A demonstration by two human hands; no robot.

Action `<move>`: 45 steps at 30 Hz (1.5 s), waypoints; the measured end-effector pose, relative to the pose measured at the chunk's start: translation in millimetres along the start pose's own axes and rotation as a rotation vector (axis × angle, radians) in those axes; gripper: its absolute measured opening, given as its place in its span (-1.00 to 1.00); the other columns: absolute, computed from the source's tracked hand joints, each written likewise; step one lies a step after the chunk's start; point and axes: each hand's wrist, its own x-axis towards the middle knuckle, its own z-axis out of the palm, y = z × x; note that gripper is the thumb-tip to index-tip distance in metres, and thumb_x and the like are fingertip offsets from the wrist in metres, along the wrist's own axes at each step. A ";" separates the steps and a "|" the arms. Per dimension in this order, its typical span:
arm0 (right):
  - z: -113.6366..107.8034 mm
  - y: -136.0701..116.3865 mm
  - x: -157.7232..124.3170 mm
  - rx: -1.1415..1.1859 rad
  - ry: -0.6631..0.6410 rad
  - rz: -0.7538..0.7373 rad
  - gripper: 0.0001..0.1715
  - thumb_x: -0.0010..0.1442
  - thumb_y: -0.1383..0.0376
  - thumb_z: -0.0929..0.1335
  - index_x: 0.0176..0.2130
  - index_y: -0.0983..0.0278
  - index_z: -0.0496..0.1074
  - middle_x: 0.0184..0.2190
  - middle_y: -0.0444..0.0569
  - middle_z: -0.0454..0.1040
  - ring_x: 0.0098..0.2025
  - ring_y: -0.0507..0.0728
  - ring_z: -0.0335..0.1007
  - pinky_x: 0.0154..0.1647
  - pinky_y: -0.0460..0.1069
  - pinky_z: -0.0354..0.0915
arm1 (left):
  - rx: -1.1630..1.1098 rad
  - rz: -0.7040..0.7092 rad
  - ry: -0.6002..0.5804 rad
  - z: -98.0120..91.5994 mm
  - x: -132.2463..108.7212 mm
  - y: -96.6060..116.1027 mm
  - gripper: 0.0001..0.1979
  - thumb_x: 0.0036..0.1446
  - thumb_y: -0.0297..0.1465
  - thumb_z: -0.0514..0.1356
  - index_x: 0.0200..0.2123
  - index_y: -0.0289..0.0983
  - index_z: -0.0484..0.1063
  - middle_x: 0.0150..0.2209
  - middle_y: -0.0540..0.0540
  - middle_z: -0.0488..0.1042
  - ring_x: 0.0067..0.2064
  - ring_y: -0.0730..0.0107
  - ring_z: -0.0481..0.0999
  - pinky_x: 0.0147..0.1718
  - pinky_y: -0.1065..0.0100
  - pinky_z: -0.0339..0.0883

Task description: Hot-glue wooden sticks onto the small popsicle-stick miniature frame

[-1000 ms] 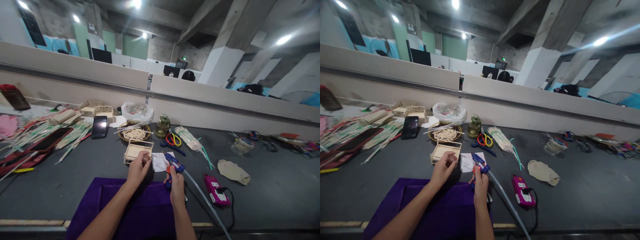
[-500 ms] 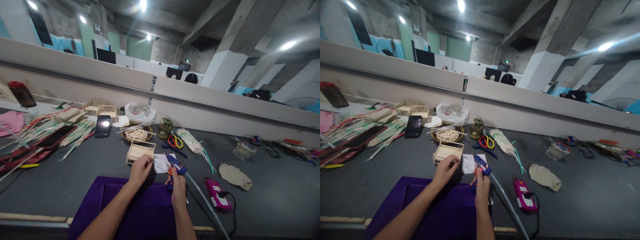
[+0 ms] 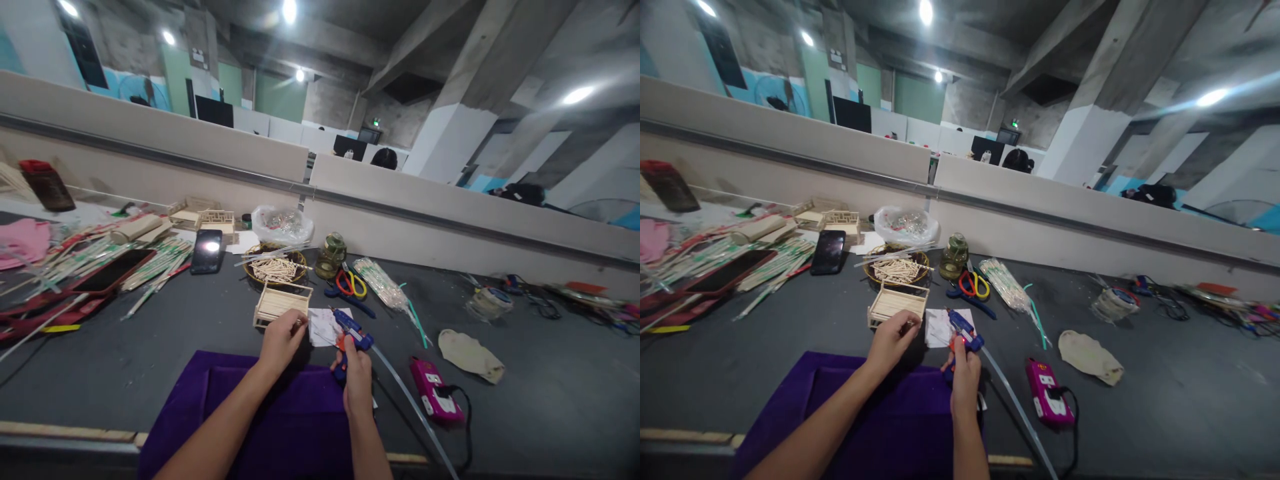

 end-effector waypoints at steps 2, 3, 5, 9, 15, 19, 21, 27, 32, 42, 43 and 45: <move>0.0 -0.7 -0.6 -0.010 -0.001 0.001 -0.35 0.00 -0.18 0.41 -0.31 0.38 0.48 -0.70 -0.25 0.23 -0.69 -0.05 0.15 -0.68 -0.14 0.19 | -0.007 -0.002 0.001 -0.6 -0.1 0.9 -0.90 0.15 -0.44 0.09 -0.35 -0.22 0.40 -0.42 -0.01 0.44 -0.40 0.38 0.39 -0.37 0.39 0.20; 0.0 -1.1 -0.9 -0.016 0.000 0.003 -0.34 0.00 -0.18 0.41 -0.32 0.38 0.48 -0.70 -0.25 0.24 -0.70 -0.05 0.15 -0.68 -0.14 0.18 | -0.010 -0.002 0.001 -0.9 -0.2 1.2 -0.90 0.15 -0.44 0.09 -0.35 -0.22 0.40 -0.43 -0.01 0.44 -0.41 0.38 0.38 -0.37 0.39 0.20; 0.4 -1.9 -1.2 -0.021 0.006 0.006 -0.33 -0.02 -0.19 0.41 -0.33 0.38 0.48 -0.70 -0.25 0.24 -0.70 -0.05 0.16 -0.69 -0.14 0.18 | -0.010 -0.004 0.000 -1.2 -0.4 1.4 -0.90 0.15 -0.45 0.09 -0.36 -0.22 0.40 -0.43 -0.01 0.43 -0.41 0.39 0.38 -0.38 0.39 0.20; 1.4 -2.7 -1.0 -0.018 0.018 0.010 -0.32 -0.03 -0.20 0.41 -0.32 0.38 0.48 -0.71 -0.26 0.23 -0.70 -0.05 0.15 -0.68 -0.14 0.19 | -0.003 -0.009 0.000 -1.0 -0.3 1.3 -0.90 0.14 -0.44 0.08 -0.36 -0.23 0.40 -0.44 -0.01 0.43 -0.41 0.39 0.37 -0.38 0.39 0.20; 0.7 -2.6 -0.9 -0.018 0.010 0.010 -0.32 -0.03 -0.20 0.42 -0.33 0.38 0.48 -0.71 -0.26 0.23 -0.70 -0.05 0.16 -0.69 -0.14 0.17 | 0.009 -0.020 0.000 -1.4 0.6 2.8 -0.89 0.14 -0.43 0.08 -0.37 -0.22 0.40 -0.44 0.00 0.43 -0.41 0.38 0.39 -0.38 0.39 0.21; 1.7 -4.0 -1.2 -0.015 0.024 0.018 -0.30 -0.06 -0.21 0.43 -0.32 0.38 0.49 -0.72 -0.25 0.23 -0.71 -0.04 0.16 -0.69 -0.13 0.17 | 0.013 -0.014 0.003 -1.6 0.4 3.5 -0.89 0.12 -0.46 0.07 -0.37 -0.21 0.40 -0.44 0.00 0.43 -0.41 0.38 0.39 -0.37 0.40 0.21; 2.4 -3.9 -1.2 -0.008 0.032 0.022 -0.29 -0.07 -0.20 0.43 -0.31 0.39 0.50 -0.71 -0.25 0.25 -0.70 -0.05 0.15 -0.69 -0.13 0.18 | 0.012 -0.016 0.009 -1.4 0.0 3.4 -0.89 0.12 -0.47 0.08 -0.37 -0.21 0.40 -0.45 0.01 0.42 -0.41 0.38 0.39 -0.38 0.40 0.21; 2.0 -1.3 -0.6 -0.001 0.025 0.018 -0.31 -0.06 -0.19 0.44 -0.31 0.39 0.49 -0.72 -0.27 0.22 -0.70 -0.05 0.11 -0.69 -0.12 0.20 | 0.007 -0.008 0.013 -1.0 -0.1 2.3 -0.89 0.12 -0.48 0.09 -0.36 -0.22 0.40 -0.45 0.01 0.43 -0.42 0.38 0.38 -0.38 0.41 0.20; 0.9 -0.6 -0.1 -0.008 0.016 0.015 -0.31 -0.04 -0.19 0.43 -0.29 0.40 0.50 -0.72 -0.27 0.22 -0.70 -0.05 0.12 -0.69 -0.12 0.20 | -0.002 -0.002 0.014 -1.4 0.1 1.9 -0.89 0.11 -0.48 0.08 -0.36 -0.21 0.40 -0.43 0.00 0.44 -0.41 0.39 0.39 -0.38 0.41 0.20; -1.8 3.5 2.3 -0.017 0.018 0.016 -0.34 -0.01 -0.17 0.42 -0.30 0.39 0.49 -0.71 -0.25 0.24 -0.71 -0.04 0.13 -0.69 -0.11 0.20 | -0.001 -0.012 0.002 -0.9 -0.7 1.3 -0.89 0.12 -0.47 0.08 -0.36 -0.21 0.40 -0.43 0.00 0.43 -0.40 0.38 0.38 -0.37 0.40 0.20; -1.7 3.4 2.2 -0.013 0.019 0.016 -0.34 -0.02 -0.17 0.42 -0.29 0.38 0.49 -0.71 -0.25 0.24 -0.71 -0.04 0.13 -0.69 -0.11 0.20 | -0.001 -0.012 0.002 -0.8 -0.5 1.3 -0.89 0.12 -0.47 0.08 -0.36 -0.21 0.40 -0.43 0.00 0.43 -0.40 0.38 0.38 -0.37 0.40 0.20; -1.1 2.2 1.6 -0.011 0.018 0.016 -0.34 -0.03 -0.18 0.43 -0.31 0.38 0.49 -0.71 -0.25 0.24 -0.70 -0.04 0.14 -0.69 -0.12 0.19 | 0.000 -0.017 0.002 -0.8 -0.3 1.3 -0.89 0.11 -0.48 0.08 -0.36 -0.21 0.40 -0.44 0.01 0.43 -0.41 0.39 0.38 -0.37 0.40 0.20</move>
